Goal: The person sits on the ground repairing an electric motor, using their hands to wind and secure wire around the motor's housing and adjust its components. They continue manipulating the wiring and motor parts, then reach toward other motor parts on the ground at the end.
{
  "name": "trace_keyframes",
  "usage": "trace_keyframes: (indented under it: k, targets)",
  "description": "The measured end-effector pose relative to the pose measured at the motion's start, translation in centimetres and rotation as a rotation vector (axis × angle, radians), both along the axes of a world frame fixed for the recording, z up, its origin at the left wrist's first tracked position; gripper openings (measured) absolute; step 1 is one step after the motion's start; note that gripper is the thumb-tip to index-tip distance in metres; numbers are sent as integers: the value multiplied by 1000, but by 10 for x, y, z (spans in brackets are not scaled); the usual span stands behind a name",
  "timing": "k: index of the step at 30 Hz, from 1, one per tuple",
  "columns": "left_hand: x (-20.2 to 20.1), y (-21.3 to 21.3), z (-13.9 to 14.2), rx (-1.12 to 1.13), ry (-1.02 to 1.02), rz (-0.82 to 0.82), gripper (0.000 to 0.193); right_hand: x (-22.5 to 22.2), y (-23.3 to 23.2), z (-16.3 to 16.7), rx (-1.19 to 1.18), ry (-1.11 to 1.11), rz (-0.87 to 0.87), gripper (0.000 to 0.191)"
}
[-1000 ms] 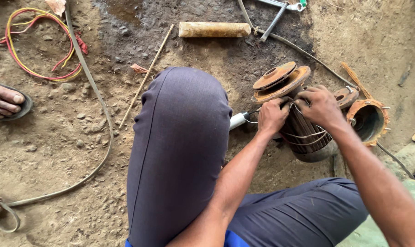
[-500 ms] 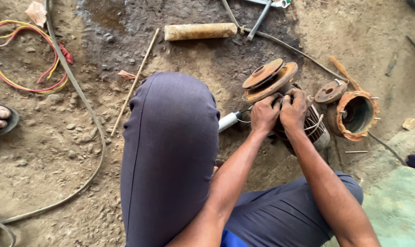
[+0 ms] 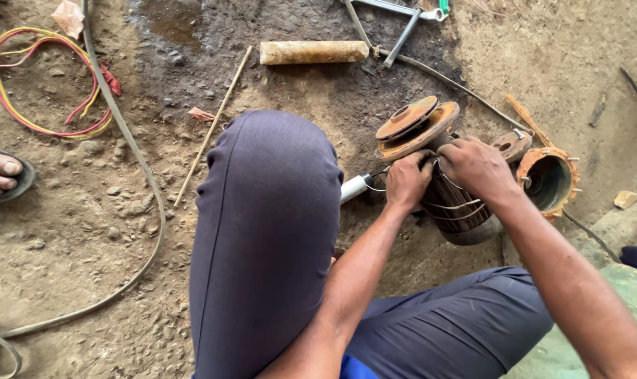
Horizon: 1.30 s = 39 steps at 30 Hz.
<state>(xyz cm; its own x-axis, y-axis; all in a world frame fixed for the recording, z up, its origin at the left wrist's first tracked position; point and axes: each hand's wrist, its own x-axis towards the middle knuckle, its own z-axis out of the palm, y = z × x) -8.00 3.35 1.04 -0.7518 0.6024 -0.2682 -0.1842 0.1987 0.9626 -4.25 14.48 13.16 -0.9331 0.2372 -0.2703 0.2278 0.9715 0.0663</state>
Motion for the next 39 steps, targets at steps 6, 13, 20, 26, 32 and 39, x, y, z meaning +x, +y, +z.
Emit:
trace_keyframes:
  k: [6,13,20,26,32,39]
  targets:
    - [-1,-4,-2,-31,66,-38,35,-25,14,-4,245,-352,338,16]
    - [-8,-4,1,-38,46,-21,30,-11,15,-16,-106,270,132,25]
    - [-4,1,-2,-34,9,0,29,6,-14,-51,-40,590,-315,16]
    - [-3,3,-2,-74,-35,12,31,17,2,-37,-295,474,-458,18]
    - [-3,2,3,-54,-113,-11,34,37,11,-22,-239,351,-254,21]
    - [-8,-4,8,-52,-152,-57,32,48,0,-33,-225,290,-320,17]
